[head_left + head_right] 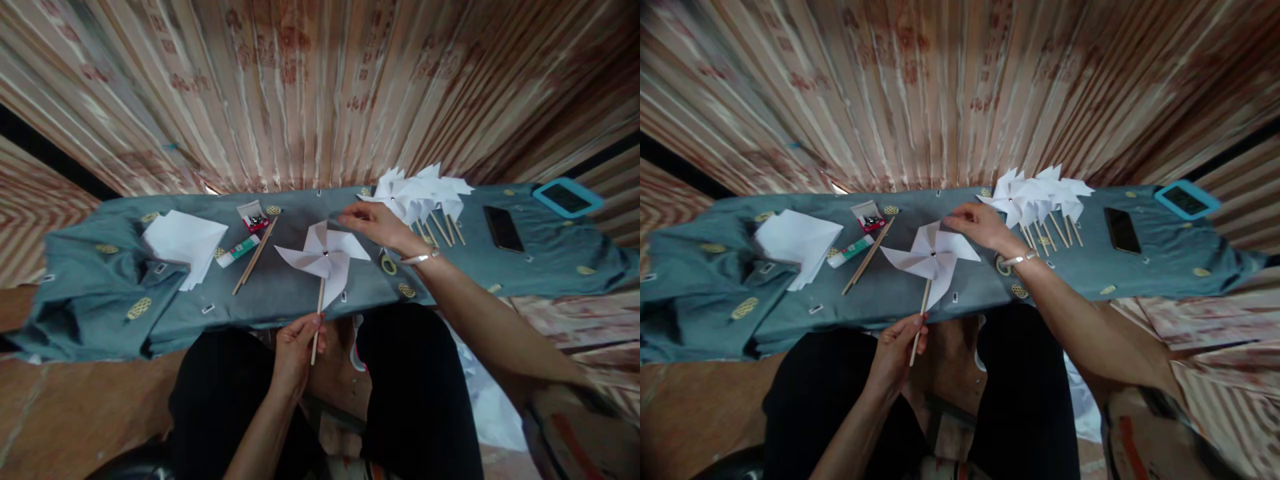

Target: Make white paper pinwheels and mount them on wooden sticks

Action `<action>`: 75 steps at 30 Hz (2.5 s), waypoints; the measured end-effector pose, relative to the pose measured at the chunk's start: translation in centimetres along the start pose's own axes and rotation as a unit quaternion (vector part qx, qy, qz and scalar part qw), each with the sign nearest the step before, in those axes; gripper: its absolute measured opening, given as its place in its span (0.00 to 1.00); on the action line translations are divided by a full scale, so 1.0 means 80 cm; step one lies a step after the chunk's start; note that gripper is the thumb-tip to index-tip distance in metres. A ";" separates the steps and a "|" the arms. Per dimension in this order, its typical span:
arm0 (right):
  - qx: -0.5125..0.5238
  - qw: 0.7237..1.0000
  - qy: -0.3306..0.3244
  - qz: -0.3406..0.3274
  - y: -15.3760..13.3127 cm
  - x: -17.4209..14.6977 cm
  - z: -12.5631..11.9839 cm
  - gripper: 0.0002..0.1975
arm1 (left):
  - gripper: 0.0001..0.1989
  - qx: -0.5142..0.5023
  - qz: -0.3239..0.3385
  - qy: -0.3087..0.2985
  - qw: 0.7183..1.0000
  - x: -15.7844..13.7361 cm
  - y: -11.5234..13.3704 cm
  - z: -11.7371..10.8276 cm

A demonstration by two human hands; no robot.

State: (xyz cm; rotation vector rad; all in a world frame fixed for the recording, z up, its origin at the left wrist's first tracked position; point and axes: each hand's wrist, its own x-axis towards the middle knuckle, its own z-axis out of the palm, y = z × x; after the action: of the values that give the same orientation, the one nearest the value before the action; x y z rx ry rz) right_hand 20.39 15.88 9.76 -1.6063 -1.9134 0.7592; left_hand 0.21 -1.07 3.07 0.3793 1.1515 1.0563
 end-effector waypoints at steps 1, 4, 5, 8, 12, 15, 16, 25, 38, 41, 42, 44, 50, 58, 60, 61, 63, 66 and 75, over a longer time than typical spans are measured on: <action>0.042 0.995 0.082 -0.022 0.000 -0.006 -0.003 0.27 | 0.21 -0.005 0.007 -0.010 1.000 0.004 0.009 0.006; 0.139 0.953 0.265 -0.038 -0.003 -0.027 -0.001 0.25 | 0.22 -0.025 0.026 -0.036 0.999 0.020 0.038 0.026; 0.169 0.935 0.309 -0.033 -0.003 -0.034 0.004 0.24 | 0.22 -0.036 0.029 -0.044 0.998 0.027 0.048 0.034; 0.247 0.901 0.358 0.003 -0.001 -0.047 0.025 0.22 | 0.24 -0.058 0.037 -0.071 0.995 0.053 0.072 0.058; 0.353 0.881 0.309 0.065 0.010 -0.045 0.051 0.24 | 0.22 -0.057 0.046 -0.096 0.993 0.086 0.083 0.083; 0.367 0.875 0.304 0.085 0.020 -0.042 0.058 0.25 | 0.21 -0.053 0.034 -0.100 0.993 0.103 0.076 0.092; 0.372 0.875 0.296 0.092 0.022 -0.042 0.059 0.25 | 0.21 -0.053 0.029 -0.099 0.993 0.107 0.072 0.092; 0.515 0.828 0.179 0.129 0.022 -0.033 0.070 0.20 | 0.20 -0.038 0.002 -0.091 0.995 0.126 0.054 0.085; 0.533 0.808 0.212 0.136 0.024 -0.021 0.069 0.15 | 0.22 -0.015 0.008 -0.107 0.994 0.132 0.059 0.082; 0.536 0.806 0.206 0.139 0.023 -0.023 0.070 0.15 | 0.21 -0.008 0.012 -0.109 0.994 0.132 0.058 0.081; 0.538 0.806 0.203 0.142 0.022 -0.023 0.070 0.15 | 0.21 -0.006 0.013 -0.108 0.994 0.132 0.058 0.081; 0.543 0.803 0.197 0.146 0.021 -0.025 0.070 0.14 | 0.21 -0.004 0.013 -0.104 0.994 0.132 0.057 0.081; 0.571 0.787 0.180 0.148 0.017 -0.028 0.068 0.14 | 0.21 -0.002 0.015 -0.096 0.995 0.132 0.053 0.083; 0.570 0.796 0.151 0.137 0.008 -0.031 0.078 0.16 | 0.21 0.009 0.024 -0.087 0.996 0.134 0.050 0.082; 0.537 0.824 0.145 0.112 0.007 -0.032 0.081 0.15 | 0.21 0.012 0.030 -0.088 0.996 0.135 0.050 0.081; 0.514 0.840 0.142 0.098 0.008 -0.033 0.080 0.14 | 0.21 0.013 0.032 -0.089 0.995 0.136 0.050 0.080; 0.462 0.871 0.150 0.074 0.012 -0.034 0.076 0.13 | 0.21 0.016 0.033 -0.088 0.995 0.137 0.051 0.079; 0.393 0.887 0.232 0.067 0.031 -0.034 0.059 0.12 | 0.22 0.022 0.031 -0.086 0.996 0.139 0.053 0.076; 0.378 0.841 0.381 0.066 0.084 -0.016 0.022 0.18 | 0.21 0.071 0.019 -0.113 0.991 0.136 0.054 0.072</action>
State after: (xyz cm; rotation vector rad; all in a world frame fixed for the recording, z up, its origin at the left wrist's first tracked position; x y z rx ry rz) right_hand 24.01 15.38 3.67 -1.2346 -0.7800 0.6564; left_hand 3.38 11.56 2.55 0.6182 1.0216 0.9403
